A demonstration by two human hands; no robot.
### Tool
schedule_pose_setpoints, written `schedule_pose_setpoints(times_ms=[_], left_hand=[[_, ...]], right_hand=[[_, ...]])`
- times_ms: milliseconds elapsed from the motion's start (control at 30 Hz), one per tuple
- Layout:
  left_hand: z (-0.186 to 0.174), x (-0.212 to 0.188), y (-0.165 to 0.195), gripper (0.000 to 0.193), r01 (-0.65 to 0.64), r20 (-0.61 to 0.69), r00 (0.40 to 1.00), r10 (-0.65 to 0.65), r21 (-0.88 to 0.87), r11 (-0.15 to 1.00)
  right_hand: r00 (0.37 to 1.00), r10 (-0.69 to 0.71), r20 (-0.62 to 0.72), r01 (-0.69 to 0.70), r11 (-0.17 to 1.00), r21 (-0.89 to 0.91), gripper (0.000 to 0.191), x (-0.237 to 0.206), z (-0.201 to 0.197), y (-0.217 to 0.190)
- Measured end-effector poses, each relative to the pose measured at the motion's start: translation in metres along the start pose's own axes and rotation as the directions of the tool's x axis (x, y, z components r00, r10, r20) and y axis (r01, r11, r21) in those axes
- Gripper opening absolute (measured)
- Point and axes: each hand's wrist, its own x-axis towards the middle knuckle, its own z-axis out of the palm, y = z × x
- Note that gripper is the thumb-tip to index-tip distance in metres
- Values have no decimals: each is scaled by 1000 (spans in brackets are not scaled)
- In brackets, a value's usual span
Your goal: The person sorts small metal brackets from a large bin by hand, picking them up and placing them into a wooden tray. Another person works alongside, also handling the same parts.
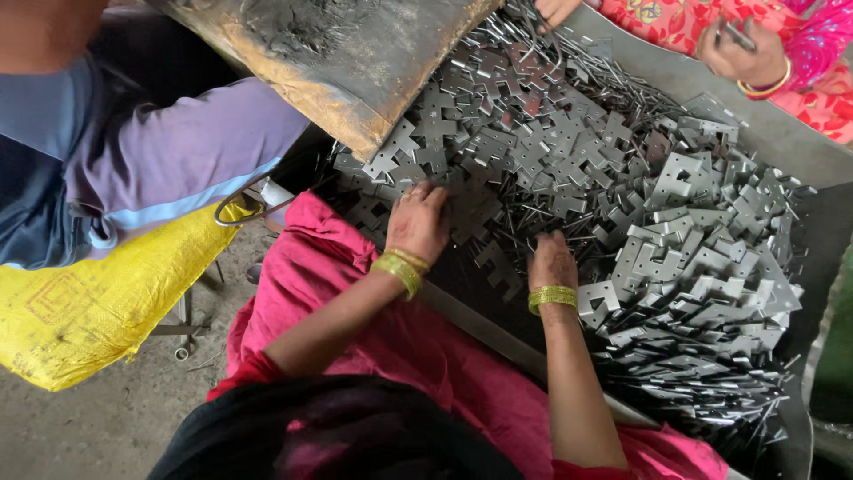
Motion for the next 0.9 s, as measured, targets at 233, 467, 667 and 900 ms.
schedule_pose_setpoints(times_ms=[233, 467, 667, 900], left_hand=[[43, 48, -5, 64, -498, 490, 840, 232, 528, 688], [7, 61, -22, 24, -454, 254, 878, 405, 177, 873], [-9, 52, -9, 20, -116, -49, 993, 111, -99, 988], [36, 27, -61, 15, 11, -126, 980, -157, -746, 666]], right_hand=[[948, 81, -307, 42, 926, 375, 19, -45, -58, 11], [720, 691, -72, 279, -192, 941, 30, -35, -40, 41], [601, 769, 220, -251, -81, 965, 77, -15, -15, 69], [979, 200, 48, -205, 943, 262, 33, 7, 6, 35]])
